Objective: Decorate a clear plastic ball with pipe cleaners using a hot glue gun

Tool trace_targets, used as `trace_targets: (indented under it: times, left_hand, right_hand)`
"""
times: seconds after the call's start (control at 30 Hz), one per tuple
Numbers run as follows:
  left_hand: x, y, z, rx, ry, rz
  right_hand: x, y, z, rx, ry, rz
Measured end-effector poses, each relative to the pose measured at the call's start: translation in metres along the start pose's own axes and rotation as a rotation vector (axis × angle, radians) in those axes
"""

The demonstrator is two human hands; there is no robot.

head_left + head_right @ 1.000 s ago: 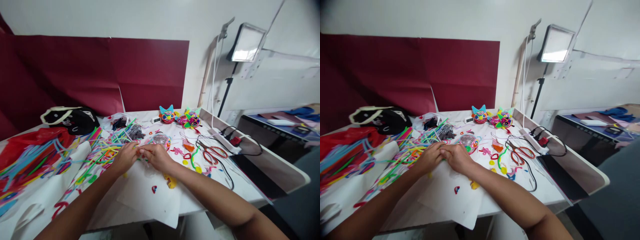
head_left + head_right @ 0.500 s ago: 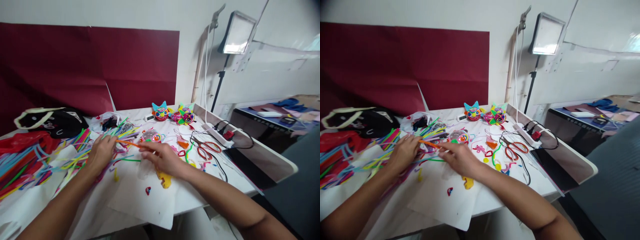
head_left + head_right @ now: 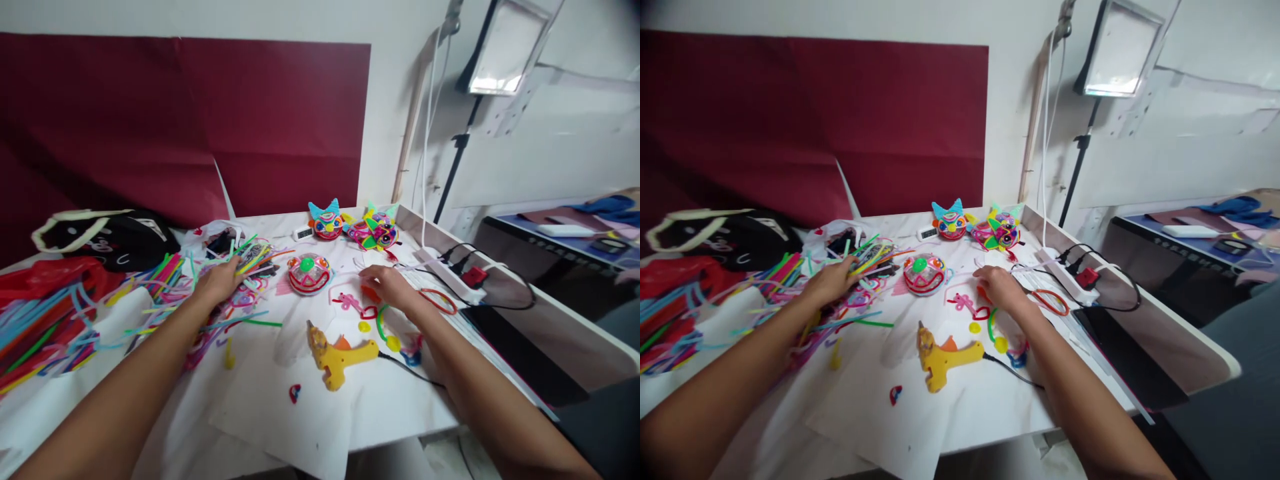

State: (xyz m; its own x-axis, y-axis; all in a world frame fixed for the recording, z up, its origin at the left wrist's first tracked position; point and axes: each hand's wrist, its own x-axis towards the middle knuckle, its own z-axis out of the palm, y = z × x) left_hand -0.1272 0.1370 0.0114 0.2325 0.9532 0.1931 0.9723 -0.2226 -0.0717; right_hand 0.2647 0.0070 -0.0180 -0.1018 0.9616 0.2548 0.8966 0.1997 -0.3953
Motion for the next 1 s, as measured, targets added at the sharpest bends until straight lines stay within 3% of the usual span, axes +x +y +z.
trace_targets:
  times: [0.13, 0.33, 0.43, 0.57, 0.8, 1.0]
  left_hand:
    - [-0.010, 0.011, 0.005, -0.015, 0.057, 0.047]
    - [-0.022, 0.042, -0.004, -0.020, 0.395, 0.184]
    - [-0.017, 0.053, -0.009, -0.033, 0.289, 0.151]
    - [-0.008, 0.050, -0.006, -0.071, 0.138, 0.040]
    - [-0.005, 0.030, -0.001, -0.097, 0.091, -0.036]
    - [-0.007, 0.027, 0.002, -0.117, 0.030, -0.017]
  right_hand:
    - [0.000, 0.002, 0.007, -0.140, -0.097, -0.043]
    - [0.001, 0.004, 0.013, -0.287, -0.192, -0.084]
    - [-0.001, 0.007, 0.016, -0.324, -0.205, -0.099]
    - [-0.004, 0.009, 0.017, -0.349, -0.207, -0.123]
    - [-0.006, 0.008, 0.018, -0.354, -0.200, -0.131]
    - [-0.007, 0.007, 0.019, -0.367, -0.197, -0.114]
